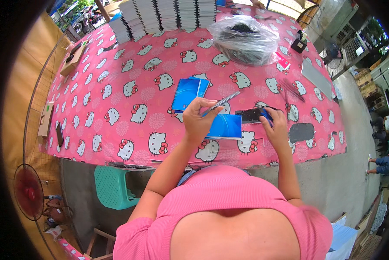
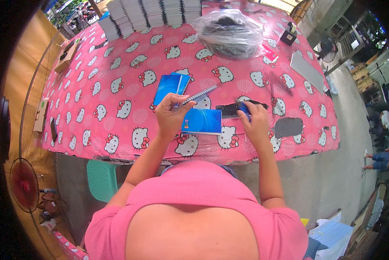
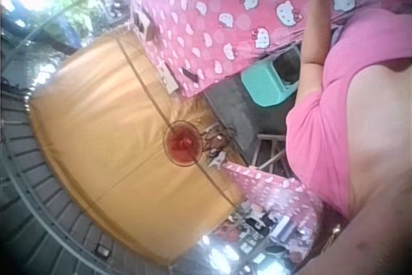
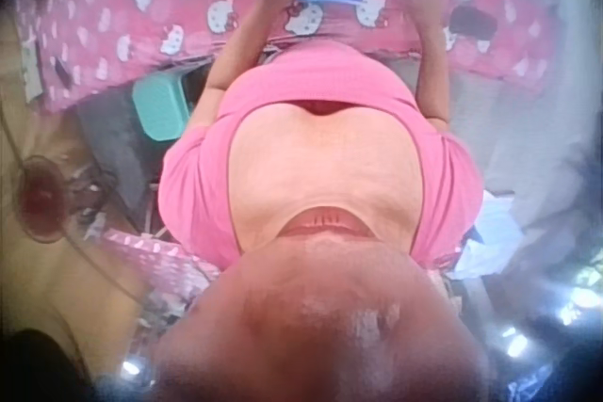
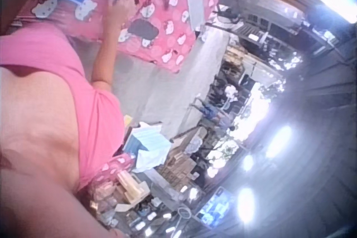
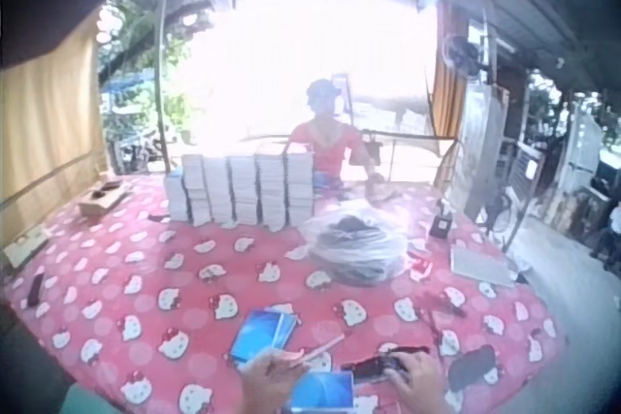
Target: The person uses shears to cut the wire binding of blue booklets, separates the pages, and stacks the processed items on a table.
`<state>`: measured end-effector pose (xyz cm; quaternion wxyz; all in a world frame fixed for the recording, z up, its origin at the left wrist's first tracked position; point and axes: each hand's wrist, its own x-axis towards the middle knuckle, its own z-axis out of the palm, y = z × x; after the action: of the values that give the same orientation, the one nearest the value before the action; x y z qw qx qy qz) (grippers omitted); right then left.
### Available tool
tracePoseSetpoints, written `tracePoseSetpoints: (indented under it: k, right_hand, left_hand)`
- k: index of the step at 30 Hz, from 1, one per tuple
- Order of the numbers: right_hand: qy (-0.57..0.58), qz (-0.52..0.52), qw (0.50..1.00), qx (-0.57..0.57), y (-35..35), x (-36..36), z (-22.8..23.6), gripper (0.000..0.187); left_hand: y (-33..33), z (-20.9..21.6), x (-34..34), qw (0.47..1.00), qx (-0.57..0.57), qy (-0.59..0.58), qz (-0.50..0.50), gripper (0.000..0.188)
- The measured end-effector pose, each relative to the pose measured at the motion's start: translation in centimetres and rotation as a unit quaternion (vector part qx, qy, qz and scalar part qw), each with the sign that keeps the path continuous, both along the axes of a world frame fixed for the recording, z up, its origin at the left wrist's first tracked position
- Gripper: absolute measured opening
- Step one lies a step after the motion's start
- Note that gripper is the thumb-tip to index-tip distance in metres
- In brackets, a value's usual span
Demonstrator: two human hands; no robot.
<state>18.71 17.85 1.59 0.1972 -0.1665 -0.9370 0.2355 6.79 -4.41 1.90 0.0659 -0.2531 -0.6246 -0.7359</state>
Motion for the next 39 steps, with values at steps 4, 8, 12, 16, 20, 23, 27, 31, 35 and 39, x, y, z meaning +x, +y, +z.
tracePoseSetpoints:
  k: [4,8,12,16,20,23,27,31,35,39]
  right_hand:
    - [0.092,0.186,0.978,-0.033,-6.3,-0.5,6.9,0.038]
    - [0.104,0.216,0.971,-0.020,-7.9,-1.1,7.1,0.038]
    - [0.084,0.232,0.967,-0.058,-8.0,-0.9,6.9,0.036]
    - [-0.049,0.217,0.888,-0.402,-6.6,-0.9,5.3,0.030]
    - [-0.194,0.198,0.744,-0.608,-5.2,0.3,2.4,0.033]
    - [-0.126,0.246,0.910,-0.309,-1.9,1.9,0.3,0.031]
    - [-0.088,0.177,0.980,-0.022,1.1,1.3,-1.9,0.035]
    - [-0.042,0.175,0.980,0.086,1.7,-1.9,-3.6,0.038]
    - [-0.026,0.192,0.960,0.204,2.1,-4.3,-3.7,0.038]
    - [-0.022,0.218,0.945,0.243,2.8,-5.3,-3.6,0.039]
  left_hand:
    - [0.1,1.7,1.1,0.995,-0.006,0.079,0.058,0.017]
    - [0.2,1.6,1.7,0.987,-0.015,0.114,0.115,0.018]
    - [0.0,1.6,1.6,0.976,-0.026,0.167,0.136,0.018]
    - [0.2,1.2,1.5,0.976,-0.038,0.191,0.095,0.018]
    - [0.3,0.1,1.1,0.949,-0.083,0.303,0.039,0.017]
    - [-1.0,-3.7,1.8,0.921,-0.278,0.255,-0.099,0.021]
    - [-0.7,-2.7,3.1,0.851,-0.398,0.261,-0.222,0.046]
    - [2.8,-2.7,1.3,0.851,-0.437,0.284,-0.064,0.047]
    - [3.6,-6.7,0.4,0.800,-0.521,0.298,0.016,0.048]
    - [3.5,-7.3,0.4,0.785,-0.537,0.310,0.012,0.050]
